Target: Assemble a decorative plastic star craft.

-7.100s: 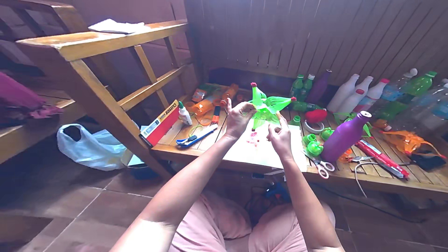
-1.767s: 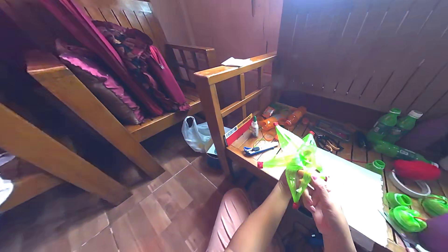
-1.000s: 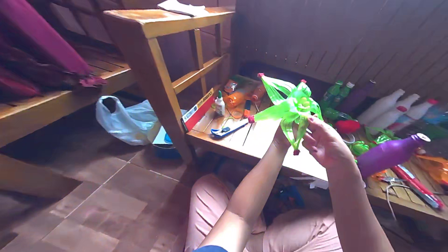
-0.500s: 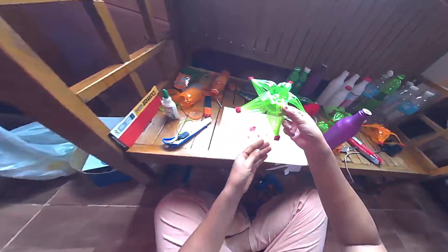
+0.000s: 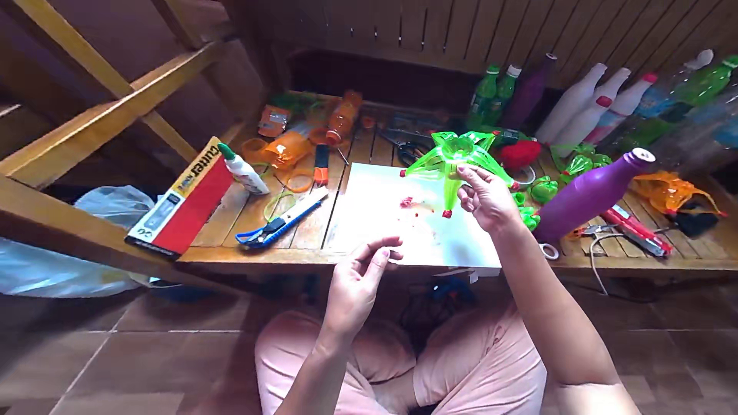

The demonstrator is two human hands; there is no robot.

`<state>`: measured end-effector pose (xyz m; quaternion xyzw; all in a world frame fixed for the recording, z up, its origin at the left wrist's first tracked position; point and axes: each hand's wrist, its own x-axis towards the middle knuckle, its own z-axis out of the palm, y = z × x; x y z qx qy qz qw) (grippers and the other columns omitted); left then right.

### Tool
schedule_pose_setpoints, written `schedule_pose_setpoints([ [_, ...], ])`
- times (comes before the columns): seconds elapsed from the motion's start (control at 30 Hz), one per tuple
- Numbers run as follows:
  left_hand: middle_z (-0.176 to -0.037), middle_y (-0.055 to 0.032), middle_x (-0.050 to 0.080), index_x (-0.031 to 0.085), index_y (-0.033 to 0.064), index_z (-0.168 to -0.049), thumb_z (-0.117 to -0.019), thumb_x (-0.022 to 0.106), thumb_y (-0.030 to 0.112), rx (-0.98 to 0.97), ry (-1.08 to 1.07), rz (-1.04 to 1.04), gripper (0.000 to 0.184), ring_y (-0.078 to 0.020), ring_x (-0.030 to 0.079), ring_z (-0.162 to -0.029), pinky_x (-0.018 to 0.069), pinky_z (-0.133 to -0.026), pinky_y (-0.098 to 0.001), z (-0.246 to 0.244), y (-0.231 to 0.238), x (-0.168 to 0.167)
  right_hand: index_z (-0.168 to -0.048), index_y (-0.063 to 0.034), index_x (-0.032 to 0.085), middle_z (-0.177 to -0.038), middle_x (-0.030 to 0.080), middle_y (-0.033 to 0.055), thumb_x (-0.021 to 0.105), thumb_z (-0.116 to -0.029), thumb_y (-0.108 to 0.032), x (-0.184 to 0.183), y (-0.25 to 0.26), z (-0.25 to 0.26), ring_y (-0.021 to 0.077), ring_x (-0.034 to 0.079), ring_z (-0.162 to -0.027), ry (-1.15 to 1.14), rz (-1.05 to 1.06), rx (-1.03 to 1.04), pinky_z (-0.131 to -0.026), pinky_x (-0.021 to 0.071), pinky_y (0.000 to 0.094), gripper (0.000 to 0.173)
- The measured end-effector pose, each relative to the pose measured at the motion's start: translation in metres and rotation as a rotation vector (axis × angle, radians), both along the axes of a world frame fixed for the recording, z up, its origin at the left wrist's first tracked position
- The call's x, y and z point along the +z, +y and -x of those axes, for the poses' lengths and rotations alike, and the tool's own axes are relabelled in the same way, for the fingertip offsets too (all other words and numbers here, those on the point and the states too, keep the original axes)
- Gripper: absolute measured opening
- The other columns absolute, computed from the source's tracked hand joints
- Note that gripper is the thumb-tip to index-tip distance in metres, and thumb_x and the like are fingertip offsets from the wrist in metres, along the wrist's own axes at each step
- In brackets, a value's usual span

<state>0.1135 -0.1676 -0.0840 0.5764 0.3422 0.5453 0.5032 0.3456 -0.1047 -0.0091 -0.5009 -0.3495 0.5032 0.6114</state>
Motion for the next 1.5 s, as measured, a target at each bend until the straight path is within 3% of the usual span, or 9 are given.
schedule_pose_setpoints([
  [0.1,-0.111,-0.0075,0.074,0.067,-0.0031,-0.118,-0.1032,0.048,0.004,0.003,0.038,-0.016,0.025,-0.0144,0.073,-0.092,0.0614,-0.08,-0.0258,-0.004,0.002,0.001,-0.111,-0.0008,0.065,-0.08,0.065,0.0011,0.056,-0.1051,-0.01,-0.002,0.003,-0.001,-0.0003,0.046,-0.046,0.045,-0.018,-0.003,-0.041,0.039,0.0132,0.014],
  [0.33,-0.113,-0.0072,0.074,0.067,-0.0027,-0.119,-0.1032,0.05,0.005,0.008,0.117,-0.06,0.025,-0.0114,0.072,-0.087,0.0602,-0.074,-0.0223,-0.014,0.008,0.005,-0.112,0.0002,0.067,-0.084,0.068,0.0028,0.058,-0.1043,-0.009,-0.007,0.009,-0.004,-0.0001,0.047,-0.046,0.076,-0.048,0.015,-0.041,0.0391,0.0136,0.015],
  [0.57,-0.112,-0.0055,0.074,0.067,-0.0024,-0.119,-0.1031,0.049,0.006,0.017,0.157,-0.105,0.025,-0.0089,0.071,-0.085,0.0593,-0.073,-0.0206,-0.017,0.01,0.007,-0.108,-0.0045,0.069,-0.077,0.066,-0.0011,0.058,-0.1046,-0.012,-0.01,0.002,-0.006,-0.0015,0.044,-0.043,0.066,-0.062,0.026,-0.039,0.038,0.0124,0.013],
  [1.03,-0.109,-0.0027,0.074,0.067,-0.0014,-0.118,-0.1044,0.049,0.008,0.201,0.145,-0.171,0.025,-0.0073,0.07,-0.081,0.0593,-0.069,-0.02,0.04,0.002,0.006,-0.112,-0.0089,0.063,-0.086,0.064,-0.0013,0.052,-0.1078,-0.016,-0.017,-0.004,-0.019,-0.001,0.042,-0.049,-0.019,0.028,0.147,-0.044,0.0368,0.0127,0.014],
  [1.5,-0.106,-0.0019,0.075,0.069,-0.0009,-0.116,-0.1028,0.051,0.007,0.226,0.136,-0.129,0.024,-0.0069,0.07,-0.08,0.0591,-0.069,-0.0192,0.043,-0.002,0.001,-0.109,-0.0067,0.062,-0.085,0.065,0.0007,0.049,-0.1087,-0.014,-0.029,0.006,-0.024,0.0003,0.041,-0.049,-0.078,0.125,0.1,-0.045,0.0357,0.014,0.014],
])
